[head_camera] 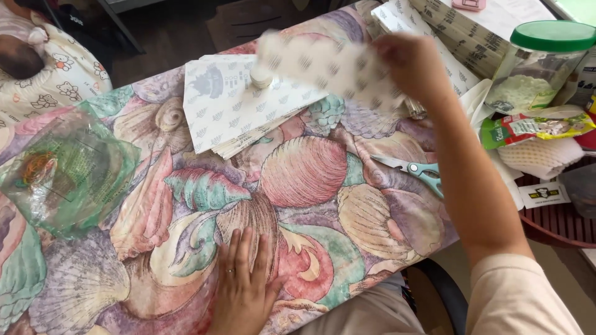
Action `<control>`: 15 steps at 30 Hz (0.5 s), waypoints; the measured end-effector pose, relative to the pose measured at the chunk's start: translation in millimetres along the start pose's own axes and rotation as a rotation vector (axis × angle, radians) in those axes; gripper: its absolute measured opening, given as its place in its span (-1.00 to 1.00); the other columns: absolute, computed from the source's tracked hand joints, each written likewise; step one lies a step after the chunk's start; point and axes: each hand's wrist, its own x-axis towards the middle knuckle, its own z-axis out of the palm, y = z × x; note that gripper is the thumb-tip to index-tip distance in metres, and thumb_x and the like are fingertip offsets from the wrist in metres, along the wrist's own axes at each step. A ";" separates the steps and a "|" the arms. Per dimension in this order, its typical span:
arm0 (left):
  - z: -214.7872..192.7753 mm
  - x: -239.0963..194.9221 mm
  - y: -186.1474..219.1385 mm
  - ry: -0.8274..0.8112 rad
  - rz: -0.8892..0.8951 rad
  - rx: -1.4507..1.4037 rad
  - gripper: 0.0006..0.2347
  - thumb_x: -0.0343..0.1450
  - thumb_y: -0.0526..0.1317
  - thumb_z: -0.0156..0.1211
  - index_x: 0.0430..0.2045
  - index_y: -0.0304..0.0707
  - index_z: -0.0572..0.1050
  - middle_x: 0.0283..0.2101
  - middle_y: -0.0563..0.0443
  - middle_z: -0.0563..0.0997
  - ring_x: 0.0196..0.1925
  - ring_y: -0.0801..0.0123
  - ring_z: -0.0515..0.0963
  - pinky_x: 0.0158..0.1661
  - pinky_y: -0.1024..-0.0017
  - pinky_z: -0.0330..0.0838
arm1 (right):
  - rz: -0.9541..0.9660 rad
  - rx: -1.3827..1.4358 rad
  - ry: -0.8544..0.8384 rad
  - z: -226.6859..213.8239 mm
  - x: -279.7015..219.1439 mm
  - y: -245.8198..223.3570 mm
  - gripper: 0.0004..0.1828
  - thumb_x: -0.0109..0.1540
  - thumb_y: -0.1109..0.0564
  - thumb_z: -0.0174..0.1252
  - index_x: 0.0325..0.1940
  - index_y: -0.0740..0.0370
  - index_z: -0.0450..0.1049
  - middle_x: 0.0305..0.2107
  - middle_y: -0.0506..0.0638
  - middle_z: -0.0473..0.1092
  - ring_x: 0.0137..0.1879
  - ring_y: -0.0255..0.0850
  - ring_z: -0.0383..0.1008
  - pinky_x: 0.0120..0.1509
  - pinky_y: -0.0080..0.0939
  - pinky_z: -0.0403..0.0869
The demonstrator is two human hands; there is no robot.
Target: Folding pre-printed paper sheets into bags and stacking them on a table.
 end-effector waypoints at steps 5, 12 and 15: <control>2.8 -2.7 1.6 -0.013 -0.030 -0.031 -0.28 0.47 0.24 -0.13 0.45 -0.23 -0.01 0.50 -0.33 0.02 0.54 -0.10 0.06 0.41 -0.12 0.05 | 0.316 -0.265 0.311 -33.1 49.1 129.2 -0.44 0.16 0.52 -0.06 0.08 0.14 0.62 -0.18 0.03 0.60 -0.43 -0.32 0.44 -0.62 -0.38 0.30; 5.5 -2.5 2.6 0.012 -0.065 0.003 -0.26 0.46 0.28 -0.17 0.47 -0.18 -0.06 0.52 -0.28 0.03 0.56 -0.05 0.04 0.45 -0.06 0.00 | 0.046 -0.767 0.570 0.3 48.1 95.9 -0.86 0.25 0.40 0.22 -0.14 0.36 0.62 -0.27 0.06 0.49 -0.16 -0.17 0.40 -0.22 -0.44 0.47; -10.6 6.2 -8.9 0.039 0.038 0.093 -0.18 0.37 0.25 0.11 0.45 -0.19 -0.02 0.50 -0.28 0.07 0.56 -0.11 0.05 0.41 -0.22 0.07 | -0.189 -0.443 0.536 46.2 29.3 -16.3 -0.86 0.32 0.26 0.31 -0.09 0.42 0.63 -0.05 0.19 0.45 0.05 -0.04 0.38 0.20 -0.20 0.49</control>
